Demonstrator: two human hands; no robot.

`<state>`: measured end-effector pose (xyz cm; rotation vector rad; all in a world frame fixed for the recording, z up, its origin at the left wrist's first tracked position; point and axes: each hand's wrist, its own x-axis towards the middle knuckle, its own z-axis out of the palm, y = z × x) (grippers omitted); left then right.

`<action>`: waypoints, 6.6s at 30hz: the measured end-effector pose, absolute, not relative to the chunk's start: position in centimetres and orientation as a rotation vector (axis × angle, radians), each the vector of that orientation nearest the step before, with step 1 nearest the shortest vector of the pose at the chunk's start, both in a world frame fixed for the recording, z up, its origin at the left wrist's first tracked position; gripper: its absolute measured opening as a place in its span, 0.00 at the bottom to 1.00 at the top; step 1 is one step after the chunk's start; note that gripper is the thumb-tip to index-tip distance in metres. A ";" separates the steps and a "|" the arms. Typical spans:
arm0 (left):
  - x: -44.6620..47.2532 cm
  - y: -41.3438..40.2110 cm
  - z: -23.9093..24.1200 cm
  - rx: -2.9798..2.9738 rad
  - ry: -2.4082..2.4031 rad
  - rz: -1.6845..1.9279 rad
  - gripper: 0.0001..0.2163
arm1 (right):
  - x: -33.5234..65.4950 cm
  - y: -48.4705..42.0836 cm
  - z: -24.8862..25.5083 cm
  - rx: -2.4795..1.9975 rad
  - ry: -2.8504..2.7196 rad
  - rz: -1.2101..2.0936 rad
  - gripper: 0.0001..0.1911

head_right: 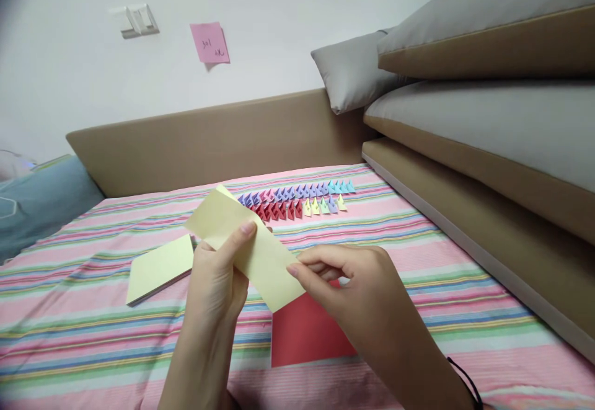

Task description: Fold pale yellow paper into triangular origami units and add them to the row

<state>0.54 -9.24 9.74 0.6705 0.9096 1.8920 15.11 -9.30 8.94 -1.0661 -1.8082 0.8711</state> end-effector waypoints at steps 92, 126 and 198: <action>1.4 -7.6 6.9 0.617 0.858 1.750 0.14 | 15.7 -7.2 7.7 -0.999 -1.585 1.281 0.07; 0.1 -8.3 7.8 0.751 0.817 1.987 0.15 | 14.1 -9.2 7.9 -1.103 -1.686 0.914 0.07; 0.1 -8.5 8.6 0.590 0.836 2.063 0.08 | 13.9 -8.5 7.8 -0.916 -1.484 1.305 0.09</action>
